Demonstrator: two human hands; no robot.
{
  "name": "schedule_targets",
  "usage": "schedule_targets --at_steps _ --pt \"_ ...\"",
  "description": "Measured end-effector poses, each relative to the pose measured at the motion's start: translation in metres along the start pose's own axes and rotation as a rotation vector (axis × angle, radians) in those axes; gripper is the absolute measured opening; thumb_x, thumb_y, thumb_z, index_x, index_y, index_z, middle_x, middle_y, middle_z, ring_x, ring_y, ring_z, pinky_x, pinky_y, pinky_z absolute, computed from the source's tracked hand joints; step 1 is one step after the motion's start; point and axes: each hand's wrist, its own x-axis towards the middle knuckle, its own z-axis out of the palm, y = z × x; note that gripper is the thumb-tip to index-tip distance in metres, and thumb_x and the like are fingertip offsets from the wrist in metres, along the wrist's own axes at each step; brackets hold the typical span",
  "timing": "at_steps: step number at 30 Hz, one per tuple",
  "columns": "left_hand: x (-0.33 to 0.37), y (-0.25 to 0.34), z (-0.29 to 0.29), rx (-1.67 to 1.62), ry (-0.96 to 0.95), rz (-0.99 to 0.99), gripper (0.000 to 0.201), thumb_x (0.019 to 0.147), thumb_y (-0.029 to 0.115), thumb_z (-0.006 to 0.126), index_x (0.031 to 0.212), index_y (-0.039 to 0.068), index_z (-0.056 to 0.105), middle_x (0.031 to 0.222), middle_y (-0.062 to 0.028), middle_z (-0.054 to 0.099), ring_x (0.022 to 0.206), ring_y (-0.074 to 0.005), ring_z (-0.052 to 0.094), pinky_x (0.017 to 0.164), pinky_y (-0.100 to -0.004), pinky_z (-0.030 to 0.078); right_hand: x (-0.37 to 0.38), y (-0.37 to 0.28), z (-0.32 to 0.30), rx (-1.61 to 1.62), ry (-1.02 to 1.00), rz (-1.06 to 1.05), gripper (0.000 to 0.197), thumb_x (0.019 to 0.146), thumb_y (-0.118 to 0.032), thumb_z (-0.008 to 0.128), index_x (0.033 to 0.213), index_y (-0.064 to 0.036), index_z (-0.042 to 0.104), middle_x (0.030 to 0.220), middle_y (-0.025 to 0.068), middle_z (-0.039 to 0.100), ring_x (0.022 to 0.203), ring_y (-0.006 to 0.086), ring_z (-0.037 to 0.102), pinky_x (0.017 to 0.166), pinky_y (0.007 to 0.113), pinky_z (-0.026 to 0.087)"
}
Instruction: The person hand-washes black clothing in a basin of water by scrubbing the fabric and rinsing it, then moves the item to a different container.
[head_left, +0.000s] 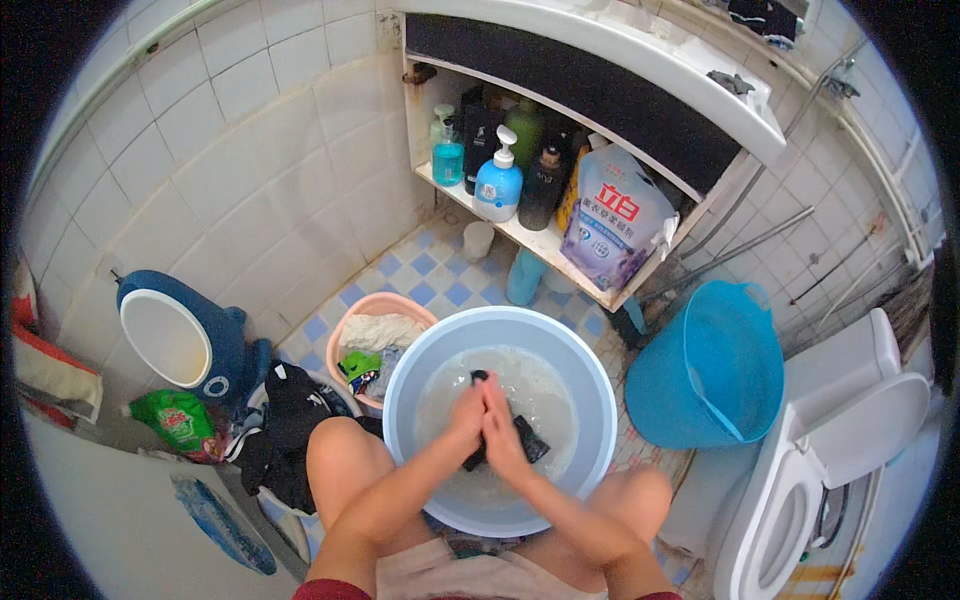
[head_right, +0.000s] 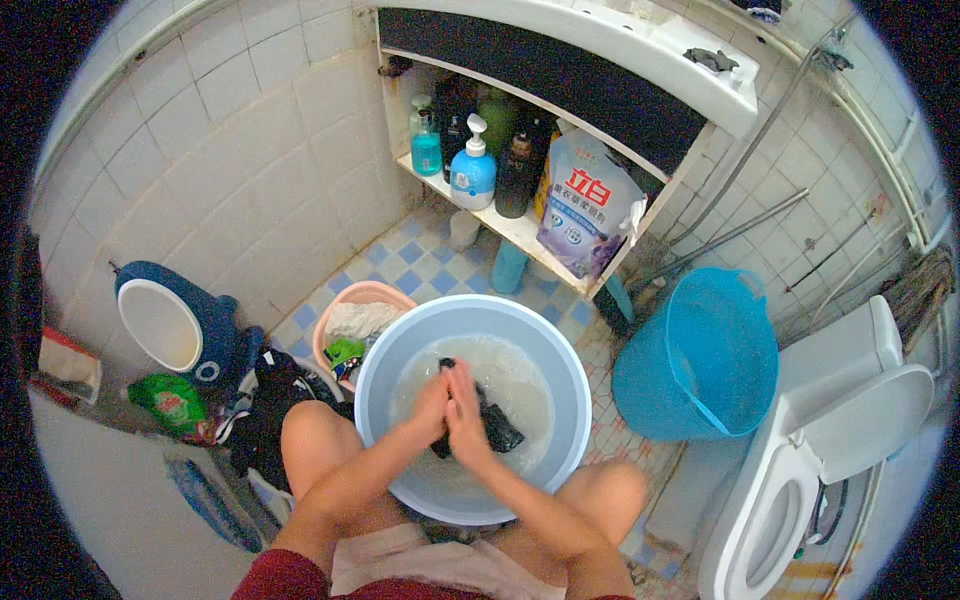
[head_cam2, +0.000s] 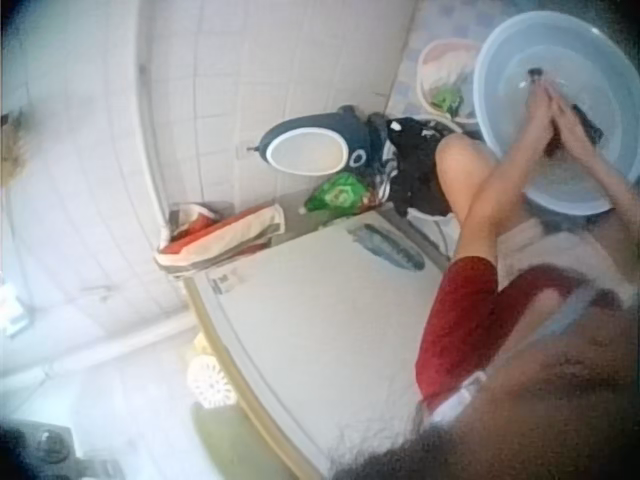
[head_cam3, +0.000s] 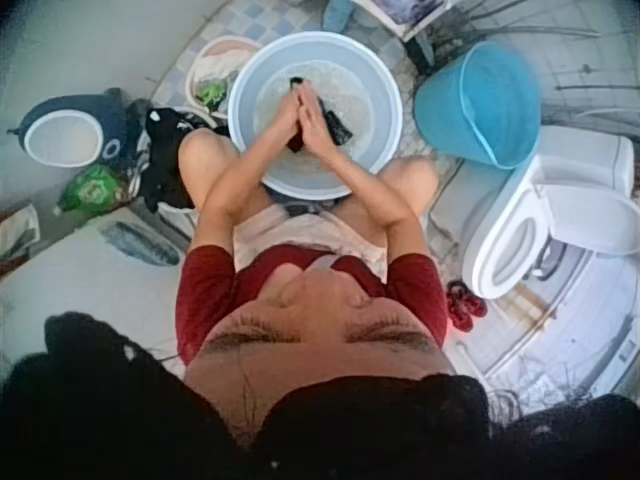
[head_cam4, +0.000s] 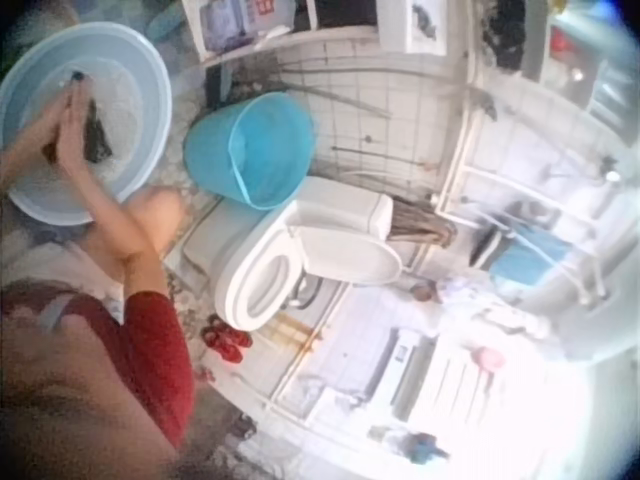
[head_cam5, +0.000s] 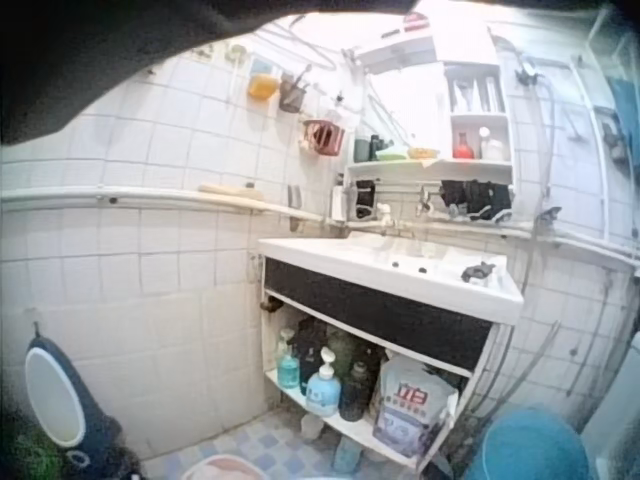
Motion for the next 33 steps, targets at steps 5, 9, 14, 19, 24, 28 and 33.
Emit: schedule_targets --at_steps 5,9,14,19,24,28,33 --pt "-0.023 0.006 0.016 0.099 -0.091 -0.139 0.056 0.093 0.043 0.037 0.126 -0.002 0.042 0.124 -0.0129 0.048 0.111 -0.0213 0.045 0.095 -0.0331 0.035 -0.001 0.013 -0.001 -0.071 0.035 -0.026 0.051 0.098 -0.032 0.027 0.137 -0.0005 0.028 0.147 0.0145 0.017 0.136 0.0288 0.012 0.11 0.037 0.009" --pt "0.007 -0.002 -0.002 -0.171 -0.068 -0.075 0.047 0.097 0.034 0.029 0.132 0.004 0.038 0.132 -0.0068 0.044 0.118 -0.0195 0.041 0.1 -0.0326 0.032 -0.012 0.013 0.012 -0.16 -0.02 -0.082 0.05 0.097 -0.031 0.026 0.137 -0.0004 0.029 0.147 0.016 0.017 0.136 0.0322 0.012 0.11 0.039 0.008" --pt "-0.025 0.001 0.011 -0.013 -0.126 -0.08 0.051 0.095 0.038 0.04 0.119 -0.006 0.046 0.114 -0.0123 0.054 0.1 -0.0168 0.052 0.087 -0.0317 0.04 0.016 0.036 -0.023 -0.009 0.139 0.089 0.049 0.097 -0.031 0.027 0.136 -0.0002 0.03 0.144 0.0169 0.024 0.135 0.0304 0.018 0.11 0.036 0.012" --pt "0.007 -0.003 0.005 -0.215 0.008 0.066 0.053 0.094 0.045 0.033 0.125 0.003 0.044 0.12 -0.0127 0.051 0.106 -0.022 0.048 0.091 -0.0344 0.036 -0.014 0.025 0.009 -0.152 -0.003 -0.052 0.046 0.097 -0.023 0.029 0.138 -0.0017 0.027 0.146 0.0153 0.02 0.136 0.0318 0.011 0.11 0.041 0.009" --pt "-0.015 -0.006 0.007 0.083 -0.008 -0.031 0.046 0.093 0.042 0.042 0.11 0.001 0.054 0.106 -0.0104 0.057 0.095 -0.0182 0.052 0.084 -0.0313 0.04 0.017 0.041 -0.023 -0.018 0.13 0.034 0.047 0.097 -0.025 0.029 0.137 -0.0005 0.028 0.146 0.0164 0.02 0.136 0.0319 0.013 0.11 0.04 0.009" --pt "0.004 -0.011 0.006 -0.034 -0.056 -0.082 0.047 0.094 0.042 0.04 0.118 0.003 0.049 0.117 -0.0105 0.052 0.104 -0.0179 0.048 0.09 -0.0329 0.038 0.006 0.042 -0.015 -0.074 0.112 0.063 0.049 0.097 -0.029 0.027 0.137 -0.0002 0.029 0.145 0.0164 0.021 0.136 0.0317 0.014 0.11 0.038 0.009" --pt "0.002 -0.005 0.003 -0.169 0.011 -0.201 0.048 0.094 0.041 0.039 0.12 0.002 0.048 0.114 -0.0096 0.054 0.102 -0.0195 0.05 0.09 -0.0336 0.039 0.002 0.045 -0.002 -0.094 0.049 -0.052 0.051 0.097 -0.032 0.025 0.135 0.0009 0.03 0.142 0.0198 0.027 0.133 0.0346 0.02 0.109 0.04 0.012"
